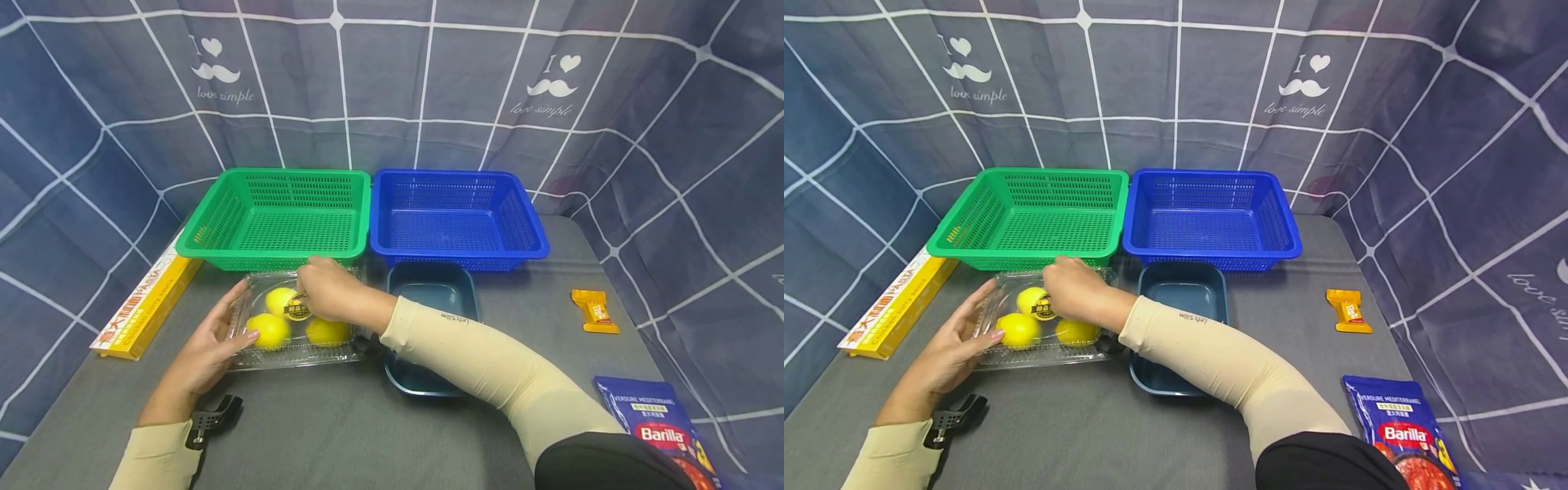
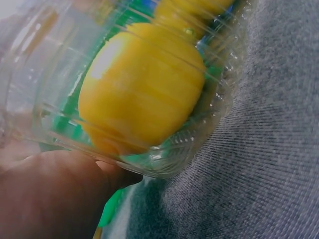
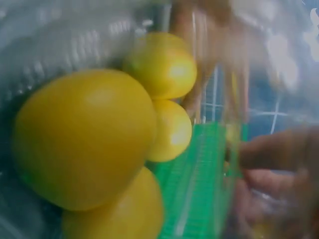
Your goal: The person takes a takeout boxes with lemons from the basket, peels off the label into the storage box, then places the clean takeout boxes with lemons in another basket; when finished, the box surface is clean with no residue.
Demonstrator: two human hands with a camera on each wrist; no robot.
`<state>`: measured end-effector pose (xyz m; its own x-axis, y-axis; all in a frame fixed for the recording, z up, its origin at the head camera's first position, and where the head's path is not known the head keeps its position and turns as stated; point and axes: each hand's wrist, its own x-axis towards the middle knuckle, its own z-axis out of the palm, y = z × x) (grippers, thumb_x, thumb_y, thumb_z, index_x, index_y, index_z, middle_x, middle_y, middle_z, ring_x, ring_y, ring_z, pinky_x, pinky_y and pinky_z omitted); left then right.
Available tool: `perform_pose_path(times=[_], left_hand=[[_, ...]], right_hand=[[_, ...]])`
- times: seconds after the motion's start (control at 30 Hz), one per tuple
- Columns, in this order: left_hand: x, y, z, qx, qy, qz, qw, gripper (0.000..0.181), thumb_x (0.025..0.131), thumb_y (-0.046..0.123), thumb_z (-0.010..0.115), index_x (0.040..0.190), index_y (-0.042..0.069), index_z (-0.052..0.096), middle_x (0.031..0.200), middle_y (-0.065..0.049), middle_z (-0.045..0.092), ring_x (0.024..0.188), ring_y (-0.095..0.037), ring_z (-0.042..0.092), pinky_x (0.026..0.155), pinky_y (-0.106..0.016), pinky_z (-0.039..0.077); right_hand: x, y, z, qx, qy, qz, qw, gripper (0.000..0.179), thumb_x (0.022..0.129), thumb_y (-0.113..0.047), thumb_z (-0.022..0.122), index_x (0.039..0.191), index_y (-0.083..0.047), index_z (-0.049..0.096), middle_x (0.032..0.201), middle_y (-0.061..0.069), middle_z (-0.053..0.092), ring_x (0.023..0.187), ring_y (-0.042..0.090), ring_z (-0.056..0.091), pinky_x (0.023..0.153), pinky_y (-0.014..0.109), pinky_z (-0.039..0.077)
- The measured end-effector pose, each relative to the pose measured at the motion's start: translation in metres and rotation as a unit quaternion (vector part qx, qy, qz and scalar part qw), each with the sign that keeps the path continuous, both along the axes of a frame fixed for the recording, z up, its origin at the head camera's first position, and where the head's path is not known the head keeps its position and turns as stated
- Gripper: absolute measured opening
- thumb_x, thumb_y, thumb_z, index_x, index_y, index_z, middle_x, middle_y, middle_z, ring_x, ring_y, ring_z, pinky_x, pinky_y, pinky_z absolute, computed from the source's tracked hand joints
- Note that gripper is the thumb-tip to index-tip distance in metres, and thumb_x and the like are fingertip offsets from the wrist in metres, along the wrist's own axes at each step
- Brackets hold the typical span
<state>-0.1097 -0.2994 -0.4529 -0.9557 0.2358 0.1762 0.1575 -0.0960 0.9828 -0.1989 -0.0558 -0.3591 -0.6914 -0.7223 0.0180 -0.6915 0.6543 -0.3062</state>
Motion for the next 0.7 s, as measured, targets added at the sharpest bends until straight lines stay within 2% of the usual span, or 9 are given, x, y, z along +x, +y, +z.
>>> perform_pose_path(times=[0.07,0.13,0.27,0.33,0.4,0.53,0.7], left_hand=[[0.000,0.000,0.000,0.000,0.001,0.000,1.0000,0.091,0.096,-0.020,0.058,0.170,0.012,0.015,0.173,-0.022,0.000,0.158,-0.037,0.000,0.113,-0.020,0.033],[-0.001,0.000,0.000,0.001,0.002,-0.001,1.0000,0.091,0.096,-0.020,0.058,0.170,0.012,0.015,0.173,-0.023,0.000,0.158,-0.039,-0.001,0.114,-0.020,0.031],[0.000,0.000,0.000,0.005,0.003,-0.004,1.0000,0.091,0.096,-0.020,0.057,0.170,0.011,0.014,0.173,-0.024,-0.002,0.156,-0.042,-0.004,0.118,-0.022,0.026],[0.000,0.000,0.000,0.007,0.001,-0.006,1.0000,0.091,0.096,-0.020,0.057,0.170,0.011,0.013,0.173,-0.023,-0.003,0.156,-0.044,-0.005,0.118,-0.022,0.025],[0.001,0.001,0.001,0.009,0.000,-0.007,0.9999,0.091,0.097,-0.020,0.056,0.170,0.011,0.013,0.173,-0.023,-0.004,0.156,-0.044,-0.006,0.118,-0.022,0.026],[0.001,0.000,0.001,0.010,0.000,-0.010,0.9999,0.091,0.097,-0.020,0.056,0.170,0.011,0.013,0.173,-0.023,-0.004,0.155,-0.046,-0.004,0.116,-0.022,0.029],[0.001,-0.001,0.001,0.008,0.002,-0.011,0.9999,0.090,0.097,-0.020,0.056,0.170,0.011,0.012,0.173,-0.023,-0.004,0.155,-0.045,-0.004,0.117,-0.022,0.028]], right_hand=[[0.001,0.001,-0.001,-0.015,-0.007,-0.004,0.9999,0.047,0.092,-0.008,0.079,0.063,-0.014,0.043,0.071,-0.001,0.041,0.080,0.013,0.045,0.070,0.024,0.037],[0.002,0.001,-0.002,-0.027,-0.014,-0.009,0.9995,0.038,0.090,-0.003,0.078,0.068,-0.014,0.049,0.076,-0.002,0.046,0.081,0.013,0.047,0.070,0.022,0.039],[0.005,0.000,-0.002,-0.046,-0.037,-0.021,0.9981,0.014,0.091,0.002,0.075,0.093,-0.009,0.068,0.093,-0.003,0.064,0.092,0.011,0.057,0.079,0.016,0.046],[0.008,0.000,-0.002,-0.055,-0.046,-0.027,0.9971,0.017,0.093,0.005,0.073,0.106,-0.007,0.072,0.104,-0.001,0.070,0.099,0.012,0.062,0.085,0.015,0.049],[0.010,0.001,-0.003,-0.067,-0.049,-0.027,0.9962,0.022,0.094,0.007,0.071,0.113,-0.005,0.073,0.111,0.002,0.073,0.105,0.014,0.065,0.088,0.014,0.050],[0.017,0.004,-0.003,-0.100,-0.053,-0.011,0.9935,0.023,0.095,0.007,0.071,0.114,-0.005,0.074,0.114,0.003,0.074,0.108,0.013,0.067,0.090,0.013,0.049],[0.026,0.013,0.001,-0.146,-0.053,0.022,0.9876,0.021,0.093,0.009,0.071,0.109,-0.004,0.074,0.109,0.002,0.075,0.102,0.010,0.067,0.087,0.012,0.049]])
